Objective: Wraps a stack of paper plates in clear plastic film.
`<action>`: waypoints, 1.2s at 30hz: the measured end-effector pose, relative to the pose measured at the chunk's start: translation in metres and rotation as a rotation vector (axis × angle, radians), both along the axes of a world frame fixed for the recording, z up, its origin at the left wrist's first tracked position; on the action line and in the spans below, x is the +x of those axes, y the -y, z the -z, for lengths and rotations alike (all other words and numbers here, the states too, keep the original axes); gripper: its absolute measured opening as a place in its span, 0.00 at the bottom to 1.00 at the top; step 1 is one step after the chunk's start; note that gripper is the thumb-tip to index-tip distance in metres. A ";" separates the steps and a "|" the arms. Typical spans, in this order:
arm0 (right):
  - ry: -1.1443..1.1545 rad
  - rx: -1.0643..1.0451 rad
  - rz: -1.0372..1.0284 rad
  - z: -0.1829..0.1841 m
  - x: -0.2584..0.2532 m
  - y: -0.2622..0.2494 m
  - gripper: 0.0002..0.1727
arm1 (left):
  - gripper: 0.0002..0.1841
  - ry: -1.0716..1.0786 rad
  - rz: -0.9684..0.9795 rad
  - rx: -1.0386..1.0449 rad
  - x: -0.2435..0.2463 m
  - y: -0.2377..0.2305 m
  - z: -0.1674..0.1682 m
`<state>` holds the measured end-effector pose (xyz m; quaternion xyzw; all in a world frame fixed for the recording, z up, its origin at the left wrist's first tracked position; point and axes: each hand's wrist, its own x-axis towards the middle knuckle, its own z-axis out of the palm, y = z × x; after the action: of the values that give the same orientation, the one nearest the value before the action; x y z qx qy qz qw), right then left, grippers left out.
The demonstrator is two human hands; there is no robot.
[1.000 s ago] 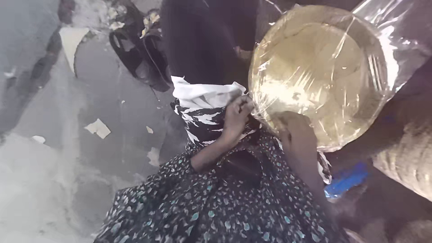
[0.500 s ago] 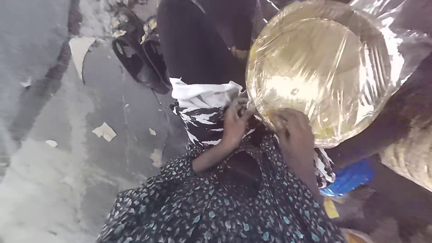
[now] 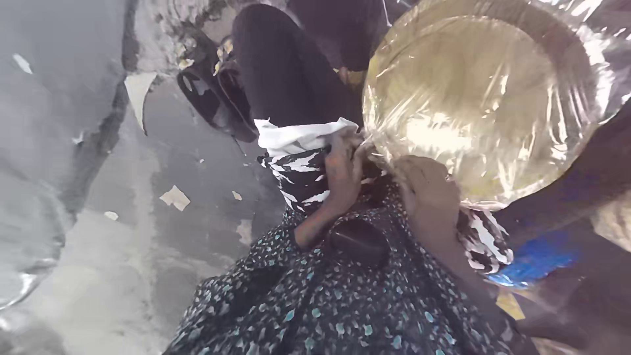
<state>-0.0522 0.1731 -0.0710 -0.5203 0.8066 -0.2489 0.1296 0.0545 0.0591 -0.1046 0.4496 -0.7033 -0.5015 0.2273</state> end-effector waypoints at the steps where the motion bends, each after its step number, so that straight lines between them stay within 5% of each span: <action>1: -0.013 -0.041 0.019 0.002 0.000 0.001 0.11 | 0.18 -0.010 -0.018 0.044 0.000 0.000 -0.001; 9: -0.036 -0.160 0.051 0.007 0.002 0.005 0.12 | 0.11 -0.134 0.013 0.094 0.001 0.007 0.009; 22: -0.024 -0.197 0.120 0.008 -0.001 0.012 0.10 | 0.12 -0.258 0.285 0.545 0.007 0.026 0.002; 36: 0.015 -0.221 0.103 0.008 -0.004 0.007 0.13 | 0.16 -0.149 0.458 0.594 0.012 0.013 -0.018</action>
<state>-0.0561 0.1658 -0.0794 -0.4874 0.7989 -0.3464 0.0649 0.0663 0.0463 -0.0865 0.2896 -0.5911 -0.7526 0.0196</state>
